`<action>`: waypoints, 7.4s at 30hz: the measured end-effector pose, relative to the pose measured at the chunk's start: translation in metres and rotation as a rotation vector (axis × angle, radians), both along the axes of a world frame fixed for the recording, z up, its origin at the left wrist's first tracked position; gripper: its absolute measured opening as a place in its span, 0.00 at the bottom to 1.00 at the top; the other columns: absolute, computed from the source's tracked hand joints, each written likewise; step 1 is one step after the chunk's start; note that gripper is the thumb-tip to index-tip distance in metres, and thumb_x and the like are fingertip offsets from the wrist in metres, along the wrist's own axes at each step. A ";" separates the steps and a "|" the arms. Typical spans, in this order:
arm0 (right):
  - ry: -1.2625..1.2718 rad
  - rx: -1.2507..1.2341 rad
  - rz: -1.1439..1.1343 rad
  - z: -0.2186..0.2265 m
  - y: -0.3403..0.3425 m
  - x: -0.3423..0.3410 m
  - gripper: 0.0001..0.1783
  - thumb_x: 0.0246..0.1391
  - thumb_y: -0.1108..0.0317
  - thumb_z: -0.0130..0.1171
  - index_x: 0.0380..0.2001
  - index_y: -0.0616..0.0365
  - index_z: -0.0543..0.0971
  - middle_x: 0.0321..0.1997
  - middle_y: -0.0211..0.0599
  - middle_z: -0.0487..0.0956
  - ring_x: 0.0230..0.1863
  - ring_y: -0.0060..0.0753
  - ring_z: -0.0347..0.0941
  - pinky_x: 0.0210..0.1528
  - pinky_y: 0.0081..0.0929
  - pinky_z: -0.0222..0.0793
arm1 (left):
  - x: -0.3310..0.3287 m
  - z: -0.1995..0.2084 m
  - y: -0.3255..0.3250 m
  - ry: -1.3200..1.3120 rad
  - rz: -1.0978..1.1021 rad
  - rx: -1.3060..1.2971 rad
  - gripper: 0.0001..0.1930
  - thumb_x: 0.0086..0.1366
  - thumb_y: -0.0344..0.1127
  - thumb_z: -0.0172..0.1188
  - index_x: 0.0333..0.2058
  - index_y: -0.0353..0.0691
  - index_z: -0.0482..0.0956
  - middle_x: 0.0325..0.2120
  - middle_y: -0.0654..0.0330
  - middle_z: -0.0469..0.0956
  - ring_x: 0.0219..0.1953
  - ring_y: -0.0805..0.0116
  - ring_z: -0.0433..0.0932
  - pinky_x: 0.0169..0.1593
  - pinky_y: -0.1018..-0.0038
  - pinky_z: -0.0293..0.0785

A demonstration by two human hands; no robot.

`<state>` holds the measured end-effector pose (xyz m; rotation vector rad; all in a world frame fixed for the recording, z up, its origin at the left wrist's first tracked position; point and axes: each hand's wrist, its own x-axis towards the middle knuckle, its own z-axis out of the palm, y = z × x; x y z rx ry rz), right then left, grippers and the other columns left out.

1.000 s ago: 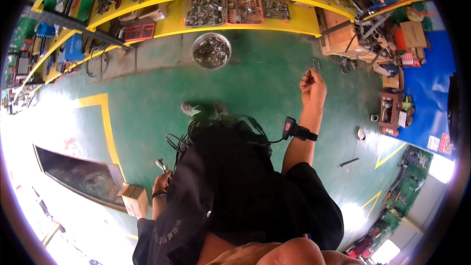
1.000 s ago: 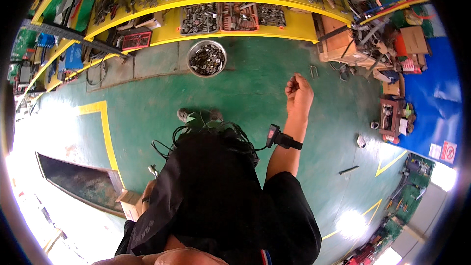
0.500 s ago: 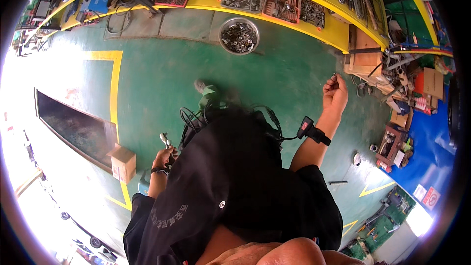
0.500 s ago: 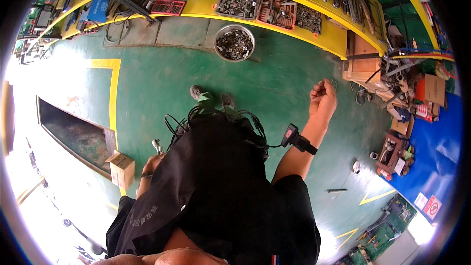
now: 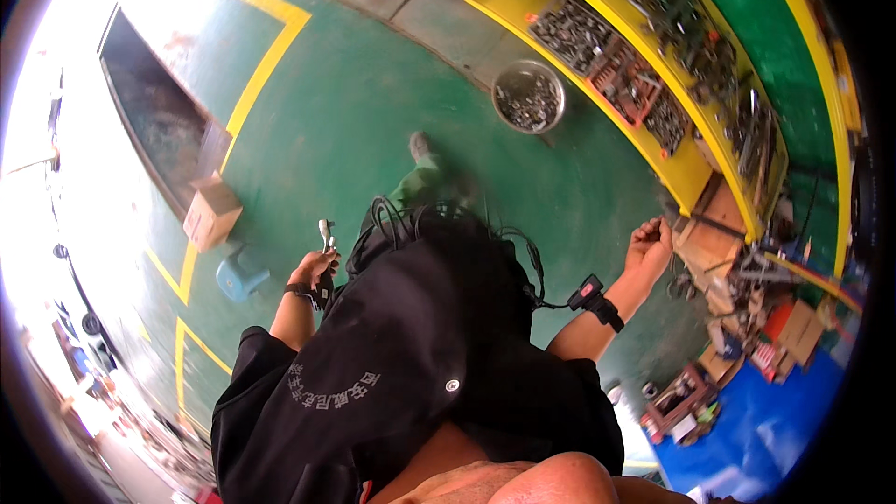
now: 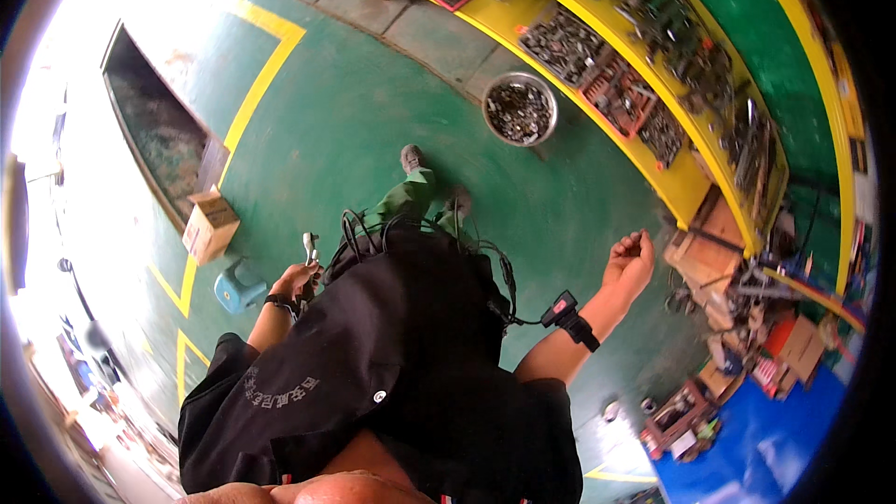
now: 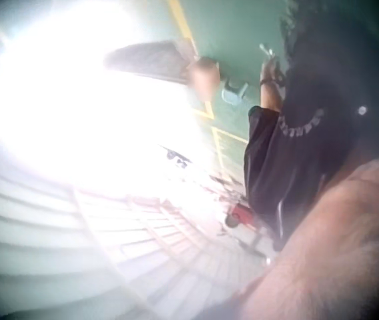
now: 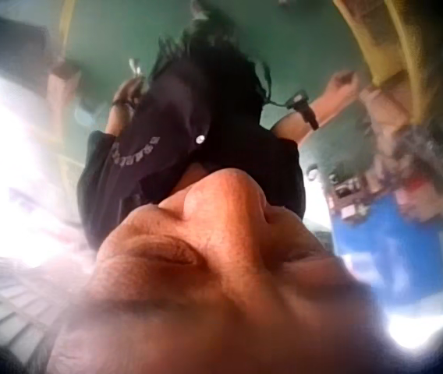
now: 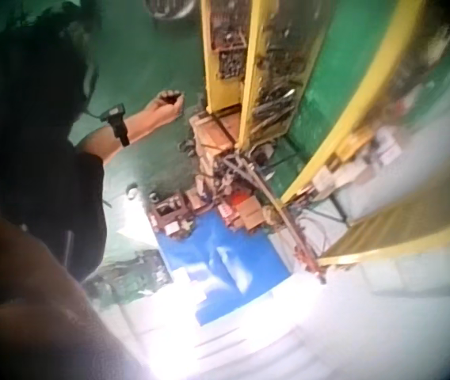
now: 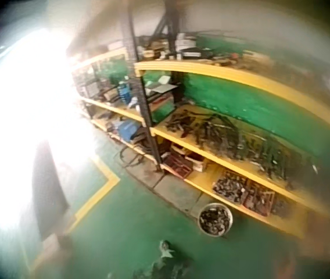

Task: The person uses a ratchet and socket to loosen a bolt on the undercarriage of a car that is elevated on a lift. They then walk across the garage to a shelf and select a replacement part.

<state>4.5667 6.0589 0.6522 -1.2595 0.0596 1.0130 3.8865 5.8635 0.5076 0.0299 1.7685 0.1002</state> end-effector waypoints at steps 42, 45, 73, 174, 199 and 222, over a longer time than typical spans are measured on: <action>-0.176 0.128 0.909 0.201 0.501 -0.787 0.05 0.58 0.67 0.61 0.33 0.57 0.79 0.26 0.29 0.76 0.25 0.22 0.72 0.22 0.20 0.68 | -0.285 0.020 -0.055 0.186 0.485 0.102 0.26 0.68 0.54 0.48 0.44 0.35 0.82 0.38 0.48 0.84 0.44 0.53 0.82 0.47 0.60 0.75; -0.192 0.127 0.946 0.230 0.558 -0.871 0.06 0.59 0.66 0.61 0.33 0.56 0.78 0.27 0.28 0.76 0.25 0.23 0.72 0.22 0.20 0.68 | -0.316 0.050 -0.018 0.150 0.185 0.008 0.26 0.69 0.55 0.49 0.48 0.37 0.80 0.46 0.47 0.81 0.51 0.56 0.78 0.53 0.61 0.71; -0.329 0.163 1.055 0.304 0.858 -1.442 0.06 0.59 0.66 0.61 0.31 0.54 0.77 0.27 0.27 0.76 0.26 0.22 0.73 0.23 0.19 0.67 | -1.000 0.133 0.395 0.329 1.021 0.279 0.21 0.70 0.55 0.52 0.40 0.42 0.80 0.22 0.62 0.75 0.23 0.66 0.71 0.26 0.67 0.66; -0.352 -0.003 1.026 0.280 1.447 -2.694 0.06 0.58 0.63 0.62 0.32 0.53 0.80 0.27 0.27 0.78 0.24 0.22 0.74 0.23 0.20 0.69 | -2.356 0.174 0.984 0.185 1.256 0.439 0.17 0.73 0.48 0.52 0.42 0.41 0.80 0.23 0.65 0.75 0.23 0.74 0.71 0.28 0.77 0.68; 0.194 -0.117 0.773 0.195 1.685 -2.789 0.09 0.59 0.64 0.56 0.25 0.51 0.75 0.20 0.24 0.73 0.20 0.20 0.68 0.20 0.17 0.63 | -2.428 0.194 1.217 -0.045 1.183 0.247 0.14 0.66 0.49 0.56 0.35 0.44 0.73 0.24 0.62 0.74 0.26 0.62 0.73 0.29 0.64 0.72; 0.143 -0.043 0.438 0.229 1.701 -2.893 0.11 0.60 0.64 0.54 0.23 0.53 0.73 0.19 0.26 0.71 0.19 0.22 0.66 0.20 0.19 0.62 | -2.778 0.169 1.423 -0.041 0.988 0.437 0.13 0.66 0.47 0.55 0.35 0.44 0.73 0.24 0.62 0.74 0.26 0.63 0.74 0.29 0.65 0.72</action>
